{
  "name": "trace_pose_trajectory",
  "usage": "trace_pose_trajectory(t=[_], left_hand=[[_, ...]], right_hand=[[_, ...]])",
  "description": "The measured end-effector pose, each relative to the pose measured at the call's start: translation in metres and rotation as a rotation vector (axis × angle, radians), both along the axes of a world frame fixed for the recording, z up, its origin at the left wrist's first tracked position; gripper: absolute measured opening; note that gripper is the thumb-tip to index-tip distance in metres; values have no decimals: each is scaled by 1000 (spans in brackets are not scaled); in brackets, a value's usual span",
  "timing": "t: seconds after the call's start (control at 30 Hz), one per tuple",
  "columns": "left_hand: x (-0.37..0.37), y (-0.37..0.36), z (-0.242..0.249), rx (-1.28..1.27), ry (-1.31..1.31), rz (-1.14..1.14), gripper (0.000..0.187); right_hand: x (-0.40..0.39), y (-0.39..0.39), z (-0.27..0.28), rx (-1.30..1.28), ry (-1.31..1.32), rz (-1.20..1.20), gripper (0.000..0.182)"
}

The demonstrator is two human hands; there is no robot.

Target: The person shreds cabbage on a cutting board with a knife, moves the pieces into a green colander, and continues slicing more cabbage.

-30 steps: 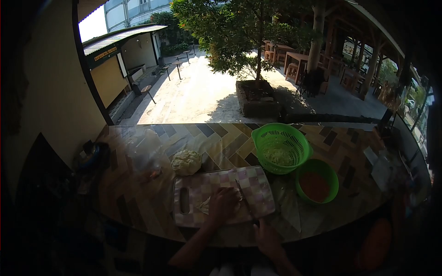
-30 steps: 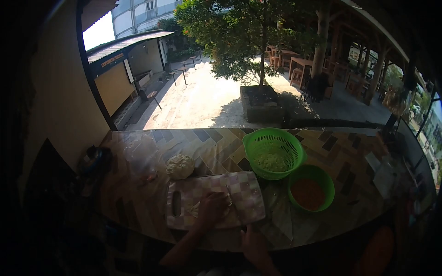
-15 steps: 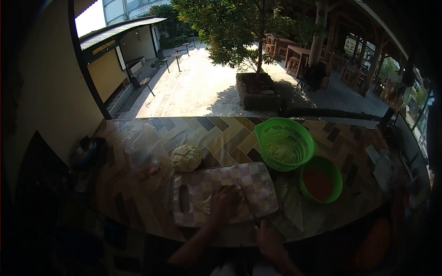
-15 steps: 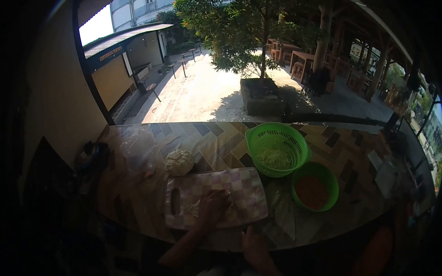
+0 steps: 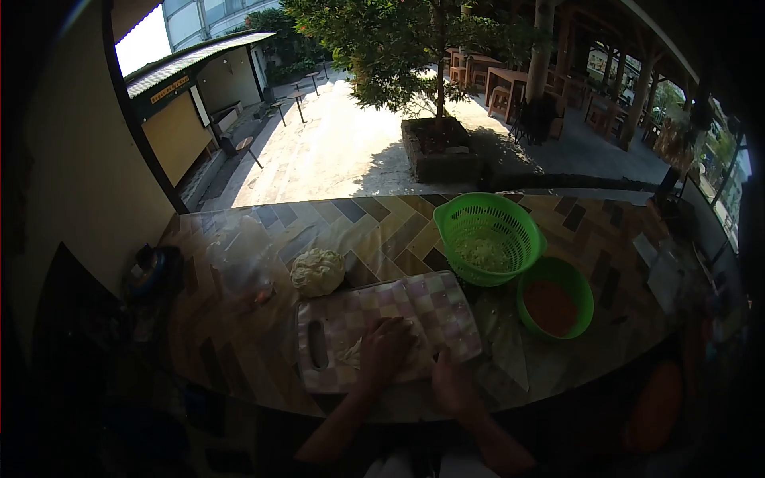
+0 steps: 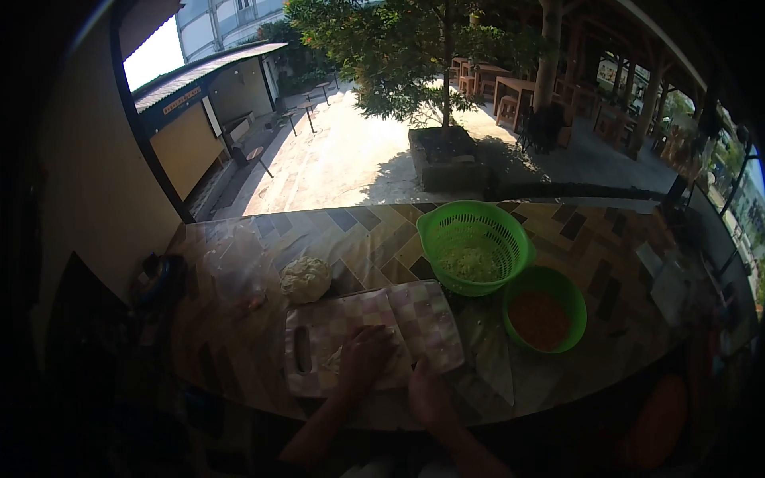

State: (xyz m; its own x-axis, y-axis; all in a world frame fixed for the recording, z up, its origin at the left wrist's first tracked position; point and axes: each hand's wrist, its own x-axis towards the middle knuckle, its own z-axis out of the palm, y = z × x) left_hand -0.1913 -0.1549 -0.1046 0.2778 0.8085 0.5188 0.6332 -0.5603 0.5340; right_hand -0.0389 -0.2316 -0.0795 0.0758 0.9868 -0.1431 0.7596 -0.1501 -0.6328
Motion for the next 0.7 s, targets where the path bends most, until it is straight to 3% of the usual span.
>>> trace_pose_trajectory(t=[0.17, 0.47, 0.7], left_hand=[[-1, 1, -10, -9, 5, -2, 19], [3, -4, -3, -95, 2, 62, 26], [4, -4, 1, -42, 2, 71, 19]], right_hand=[[15, -13, 3, 10, 133, -1, 34], [-9, -39, 11, -6, 36, -14, 33], [-10, -27, 32, -213, -60, 41, 32]])
